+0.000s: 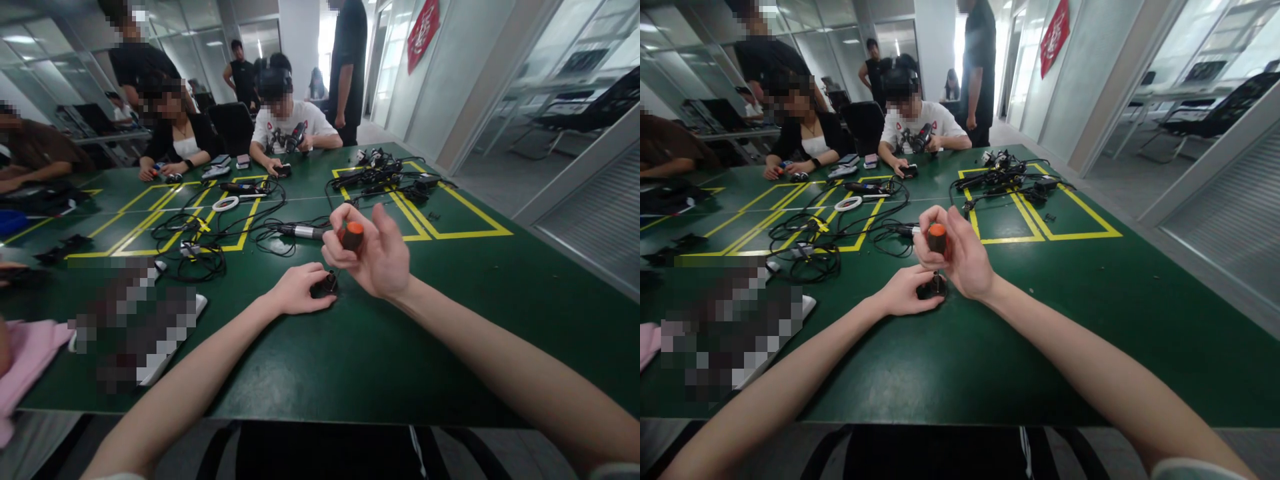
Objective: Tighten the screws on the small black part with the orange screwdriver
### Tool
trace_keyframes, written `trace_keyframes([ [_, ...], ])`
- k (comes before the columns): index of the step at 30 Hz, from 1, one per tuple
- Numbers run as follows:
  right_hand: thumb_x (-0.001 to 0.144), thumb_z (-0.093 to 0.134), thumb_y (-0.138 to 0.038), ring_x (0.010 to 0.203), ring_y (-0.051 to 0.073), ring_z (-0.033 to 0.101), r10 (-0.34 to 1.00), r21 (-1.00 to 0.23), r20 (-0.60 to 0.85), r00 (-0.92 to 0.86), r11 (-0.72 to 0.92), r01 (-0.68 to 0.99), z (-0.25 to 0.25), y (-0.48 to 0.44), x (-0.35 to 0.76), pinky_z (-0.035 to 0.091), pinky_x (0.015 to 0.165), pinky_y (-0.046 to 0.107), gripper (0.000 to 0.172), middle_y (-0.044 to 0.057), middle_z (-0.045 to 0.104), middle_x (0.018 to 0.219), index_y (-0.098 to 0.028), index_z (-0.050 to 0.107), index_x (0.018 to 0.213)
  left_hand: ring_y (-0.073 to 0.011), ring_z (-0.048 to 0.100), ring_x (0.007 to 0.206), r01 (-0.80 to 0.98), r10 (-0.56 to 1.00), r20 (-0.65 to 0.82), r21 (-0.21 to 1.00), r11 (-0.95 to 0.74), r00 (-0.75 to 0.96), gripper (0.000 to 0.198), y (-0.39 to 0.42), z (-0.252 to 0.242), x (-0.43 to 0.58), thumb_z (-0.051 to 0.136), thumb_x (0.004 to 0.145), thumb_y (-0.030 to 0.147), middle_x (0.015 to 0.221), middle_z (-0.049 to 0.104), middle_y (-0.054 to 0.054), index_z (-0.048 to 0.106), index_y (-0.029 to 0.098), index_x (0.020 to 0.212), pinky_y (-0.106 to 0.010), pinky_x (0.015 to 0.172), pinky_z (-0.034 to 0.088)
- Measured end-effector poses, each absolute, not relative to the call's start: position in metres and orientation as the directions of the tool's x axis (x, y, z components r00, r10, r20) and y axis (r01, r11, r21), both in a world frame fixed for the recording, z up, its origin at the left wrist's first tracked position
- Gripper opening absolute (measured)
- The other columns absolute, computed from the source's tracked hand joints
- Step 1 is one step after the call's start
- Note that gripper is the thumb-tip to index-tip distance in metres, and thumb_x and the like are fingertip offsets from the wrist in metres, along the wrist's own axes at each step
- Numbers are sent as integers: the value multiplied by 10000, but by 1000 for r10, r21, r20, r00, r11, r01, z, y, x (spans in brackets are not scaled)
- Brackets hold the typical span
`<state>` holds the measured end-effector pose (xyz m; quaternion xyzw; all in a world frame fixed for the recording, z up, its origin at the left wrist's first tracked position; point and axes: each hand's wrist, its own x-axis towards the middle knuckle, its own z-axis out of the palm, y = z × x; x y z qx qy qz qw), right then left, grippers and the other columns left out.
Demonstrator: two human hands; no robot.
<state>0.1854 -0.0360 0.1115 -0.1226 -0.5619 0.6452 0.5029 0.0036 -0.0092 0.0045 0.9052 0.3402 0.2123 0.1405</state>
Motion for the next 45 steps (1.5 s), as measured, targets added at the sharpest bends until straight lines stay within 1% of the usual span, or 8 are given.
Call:
trace_keyframes([
  [7, 928, 690, -705, 529, 125, 446, 775, -876, 419, -473, 209, -434, 113, -30, 191, 372, 541, 304, 512, -32, 523, 643, -230, 563, 785, -212, 691, 838, 563, 667, 280, 371, -739, 691, 263, -9, 5, 5, 738, 927, 461, 934, 698, -53, 703, 200, 920, -316, 760, 557],
  [14, 970, 561, -797, 466, 95, 208, 732, -868, 446, -515, 214, -447, 112, -34, 194, 217, 458, 246, 553, -105, 323, 562, -261, 489, 856, -235, 721, 956, 541, 663, 283, 405, -737, 693, 241, -10, 6, 5, 746, 924, 454, 1043, 725, -75, 723, 218, 965, -330, 838, 583],
  [17, 1047, 593, -614, 462, 97, 324, 688, -843, 523, -504, 330, -424, 109, -34, 195, 293, 452, 234, 409, -95, 437, 599, -264, 464, 881, -228, 709, 915, 547, 669, 284, 403, -734, 687, 267, -10, 5, 5, 741, 924, 475, 997, 717, -67, 729, 214, 979, -329, 823, 582],
  [20, 1110, 509, -510, 635, 131, 555, 620, -763, 632, -464, 604, -232, 113, -31, 201, 461, 592, 277, 398, -2, 603, 761, -230, 530, 829, -213, 680, 849, 548, 656, 291, 374, -748, 697, 286, -10, 6, 6, 722, 933, 486, 947, 696, -61, 715, 199, 942, -318, 772, 559],
  [24, 1095, 517, -374, 827, 174, 617, 556, -532, 710, -432, 826, 188, 127, -26, 214, 483, 769, 322, 361, 55, 640, 886, -193, 671, 823, -198, 654, 815, 550, 648, 293, 353, -757, 703, 270, -11, 8, 6, 716, 942, 467, 939, 681, -52, 702, 198, 947, -306, 732, 524],
  [32, 1008, 581, -355, 617, 181, 525, 767, -235, 457, -450, 592, 771, 162, -33, 216, 266, 633, 305, 250, 30, 679, 706, -193, 764, 1062, -194, 672, 811, 537, 652, 289, 387, -750, 701, 261, -12, 8, 5, 731, 936, 441, 914, 683, -42, 726, 188, 999, -295, 721, 516],
  [35, 971, 557, -284, 651, 188, 535, 799, -155, 346, -492, 565, 810, 178, -39, 209, 254, 632, 301, 278, 48, 718, 796, -175, 711, 1175, -208, 705, 866, 536, 658, 288, 402, -742, 696, 267, -12, 7, 4, 727, 939, 454, 967, 714, -56, 732, 195, 1006, -304, 768, 547],
  [45, 1073, 518, -333, 778, 221, 671, 800, -33, 166, -577, 589, 808, 193, -48, 200, 219, 630, 322, 312, 81, 780, 867, -198, 744, 905, -244, 740, 964, 512, 646, 309, 415, -752, 698, 265, -15, 1, -2, 744, 932, 452, 1029, 746, -80, 757, 214, 1046, -342, 850, 607],
])
